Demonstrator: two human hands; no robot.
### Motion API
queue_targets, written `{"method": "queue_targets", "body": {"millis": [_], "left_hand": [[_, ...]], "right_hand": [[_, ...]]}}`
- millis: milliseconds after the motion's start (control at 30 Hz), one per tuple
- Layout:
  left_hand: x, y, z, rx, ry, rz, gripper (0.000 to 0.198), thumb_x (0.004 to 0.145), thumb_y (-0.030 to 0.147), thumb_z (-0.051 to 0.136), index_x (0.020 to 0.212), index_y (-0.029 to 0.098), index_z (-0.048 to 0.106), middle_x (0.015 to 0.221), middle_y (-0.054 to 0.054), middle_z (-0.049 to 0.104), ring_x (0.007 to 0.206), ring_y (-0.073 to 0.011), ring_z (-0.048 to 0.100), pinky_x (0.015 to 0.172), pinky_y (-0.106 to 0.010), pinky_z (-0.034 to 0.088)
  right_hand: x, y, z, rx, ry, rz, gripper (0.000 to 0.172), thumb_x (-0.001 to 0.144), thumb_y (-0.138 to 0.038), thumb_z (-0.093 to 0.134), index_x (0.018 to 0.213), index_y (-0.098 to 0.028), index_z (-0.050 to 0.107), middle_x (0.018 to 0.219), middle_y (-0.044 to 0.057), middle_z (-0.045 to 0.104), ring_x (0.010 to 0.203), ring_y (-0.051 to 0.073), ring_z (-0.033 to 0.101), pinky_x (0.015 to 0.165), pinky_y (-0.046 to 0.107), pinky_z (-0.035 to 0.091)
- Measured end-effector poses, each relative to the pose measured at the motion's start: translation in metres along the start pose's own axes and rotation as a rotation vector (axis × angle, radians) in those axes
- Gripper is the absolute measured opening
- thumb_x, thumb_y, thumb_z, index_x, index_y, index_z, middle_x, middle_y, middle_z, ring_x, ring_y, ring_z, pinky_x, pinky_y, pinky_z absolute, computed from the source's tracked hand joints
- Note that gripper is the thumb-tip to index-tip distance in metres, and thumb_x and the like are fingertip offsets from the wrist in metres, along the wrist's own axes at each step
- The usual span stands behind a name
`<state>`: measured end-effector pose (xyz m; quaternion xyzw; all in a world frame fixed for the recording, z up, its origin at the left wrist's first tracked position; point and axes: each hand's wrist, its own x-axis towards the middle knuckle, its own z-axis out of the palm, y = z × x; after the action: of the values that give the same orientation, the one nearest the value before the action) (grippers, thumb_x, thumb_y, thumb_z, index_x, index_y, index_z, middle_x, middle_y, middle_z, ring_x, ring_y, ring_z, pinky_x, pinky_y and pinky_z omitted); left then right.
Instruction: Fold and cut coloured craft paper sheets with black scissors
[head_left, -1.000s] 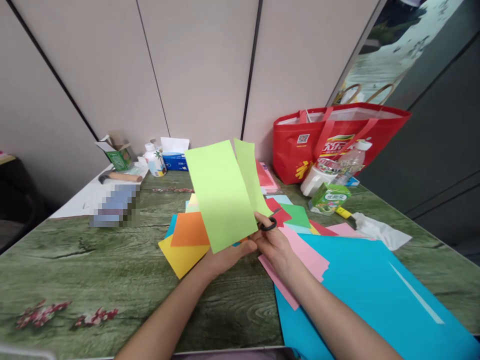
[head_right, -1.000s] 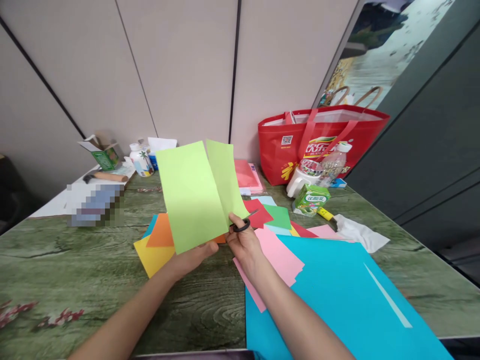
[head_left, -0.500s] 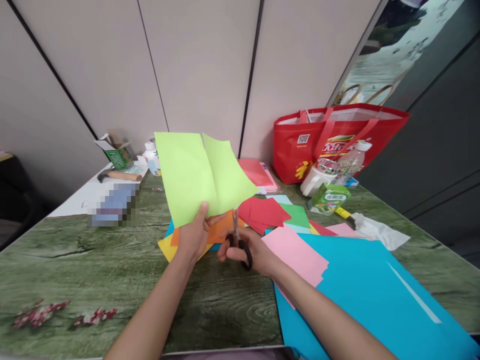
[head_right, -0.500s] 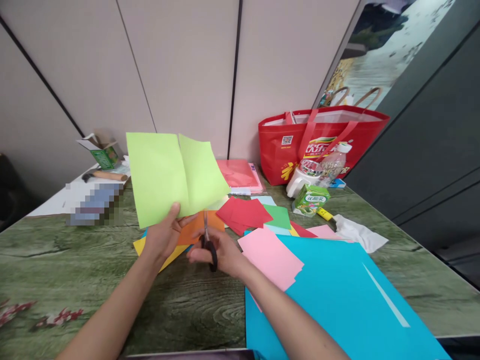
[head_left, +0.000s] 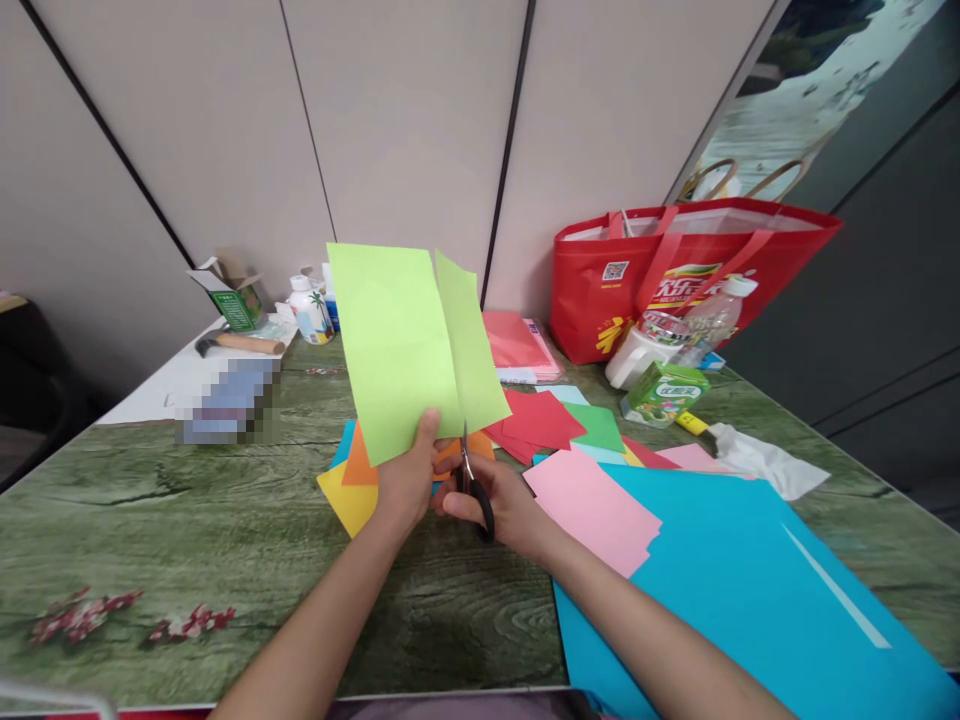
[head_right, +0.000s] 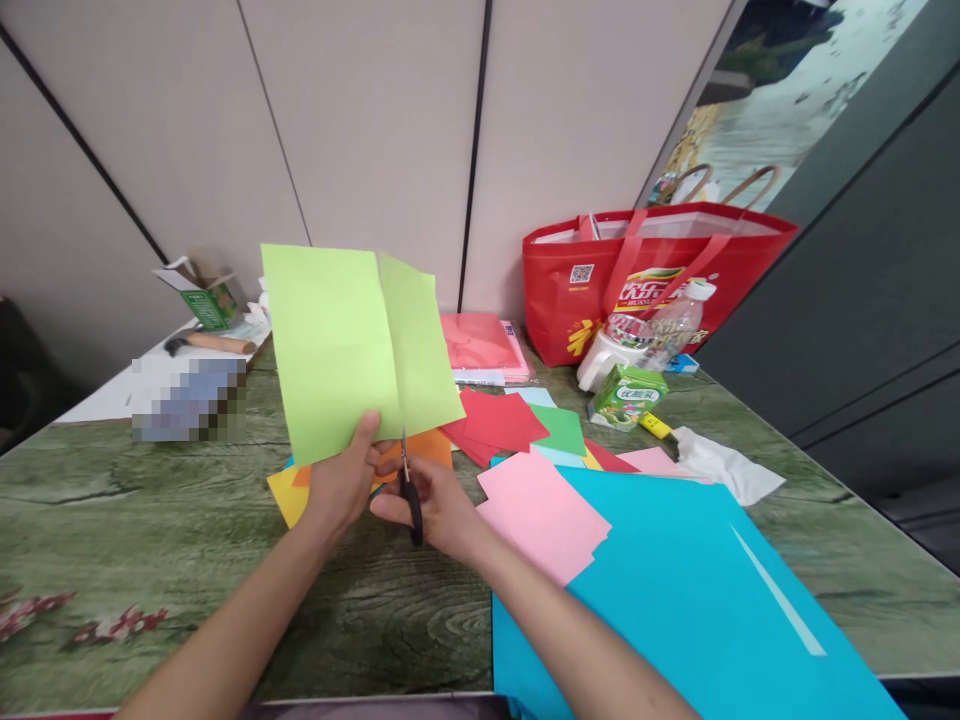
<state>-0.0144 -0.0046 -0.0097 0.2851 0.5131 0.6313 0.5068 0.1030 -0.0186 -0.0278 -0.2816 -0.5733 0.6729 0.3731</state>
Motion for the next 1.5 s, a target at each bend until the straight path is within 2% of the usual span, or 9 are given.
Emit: {"method": "queue_targets", "body": {"millis": [33,100,300,500,700,933,1100,1333,1500], "left_hand": [[-0.003,0.001,0.002,0.021,0.064,0.001,0.033,0.07,0.041,0.067,0.092,0.016,0.064,0.09,-0.007,0.072,0.085,-0.0234,0.067,0.075,-0.033,0.055],[-0.007,0.006,0.006,0.006,0.117,-0.018,0.031,0.069,0.036,0.068,0.093,0.017,0.064,0.096,-0.008,0.071,0.083,-0.0236,0.068,0.071,-0.033,0.055],[-0.01,0.012,0.01,0.009,0.143,-0.07,0.028,0.073,0.032,0.066,0.095,0.015,0.064,0.097,-0.01,0.071,0.077,-0.0237,0.069,0.065,-0.031,0.055],[-0.004,-0.001,0.002,0.181,0.155,0.047,0.035,0.071,0.039,0.067,0.097,0.017,0.065,0.104,-0.009,0.069,0.09,-0.0239,0.066,0.084,-0.034,0.05],[0.001,-0.009,0.0,0.192,0.162,0.122,0.046,0.07,0.045,0.066,0.108,0.019,0.059,0.12,-0.008,0.061,0.104,-0.0237,0.06,0.092,-0.036,0.045],[0.0,-0.008,-0.001,0.182,0.134,0.134,0.041,0.07,0.045,0.065,0.102,0.019,0.062,0.114,-0.008,0.064,0.101,-0.024,0.062,0.089,-0.035,0.047],[-0.002,-0.005,0.0,0.136,0.151,0.1,0.035,0.069,0.042,0.068,0.096,0.02,0.064,0.102,-0.007,0.069,0.086,-0.0242,0.067,0.079,-0.034,0.051],[-0.003,-0.004,0.001,0.206,0.213,0.136,0.03,0.067,0.039,0.07,0.09,0.021,0.065,0.103,-0.006,0.069,0.095,-0.024,0.064,0.091,-0.034,0.045],[-0.001,-0.007,-0.001,0.22,0.184,0.129,0.033,0.07,0.043,0.066,0.095,0.021,0.065,0.105,-0.006,0.068,0.091,-0.024,0.065,0.087,-0.036,0.047]], "right_hand": [[0.0,-0.001,0.0,0.0,0.006,-0.004,0.044,0.061,-0.047,0.074,0.088,-0.02,0.053,0.065,-0.003,0.053,0.061,0.013,0.05,0.058,0.024,0.035],[-0.001,-0.003,0.001,-0.005,0.015,-0.01,0.044,0.06,-0.046,0.075,0.087,-0.02,0.052,0.068,-0.002,0.054,0.062,0.013,0.049,0.058,0.024,0.035],[-0.001,-0.004,0.002,-0.012,0.004,-0.013,0.042,0.064,-0.045,0.073,0.09,-0.019,0.053,0.073,-0.001,0.054,0.064,0.013,0.049,0.059,0.024,0.036],[0.0,-0.005,0.002,-0.022,0.014,-0.031,0.043,0.062,-0.046,0.074,0.091,-0.02,0.055,0.072,-0.001,0.053,0.064,0.013,0.048,0.06,0.025,0.036],[0.0,-0.008,0.002,-0.057,0.037,-0.044,0.038,0.065,-0.045,0.072,0.09,-0.021,0.056,0.074,0.0,0.054,0.064,0.014,0.049,0.06,0.025,0.037],[0.0,-0.005,-0.001,-0.041,0.026,-0.003,0.041,0.065,-0.042,0.073,0.094,-0.019,0.056,0.072,-0.001,0.054,0.063,0.012,0.049,0.058,0.024,0.037],[-0.001,-0.004,-0.001,-0.031,0.022,0.007,0.043,0.062,-0.041,0.075,0.093,-0.019,0.056,0.071,-0.001,0.055,0.063,0.013,0.051,0.057,0.024,0.039],[-0.001,-0.004,0.0,-0.024,0.041,-0.008,0.042,0.063,-0.041,0.075,0.094,-0.018,0.058,0.071,-0.001,0.053,0.062,0.012,0.05,0.057,0.023,0.038],[-0.001,-0.003,-0.001,-0.021,0.039,0.0,0.042,0.063,-0.041,0.075,0.095,-0.019,0.057,0.07,-0.002,0.054,0.061,0.012,0.05,0.056,0.023,0.038]]}}
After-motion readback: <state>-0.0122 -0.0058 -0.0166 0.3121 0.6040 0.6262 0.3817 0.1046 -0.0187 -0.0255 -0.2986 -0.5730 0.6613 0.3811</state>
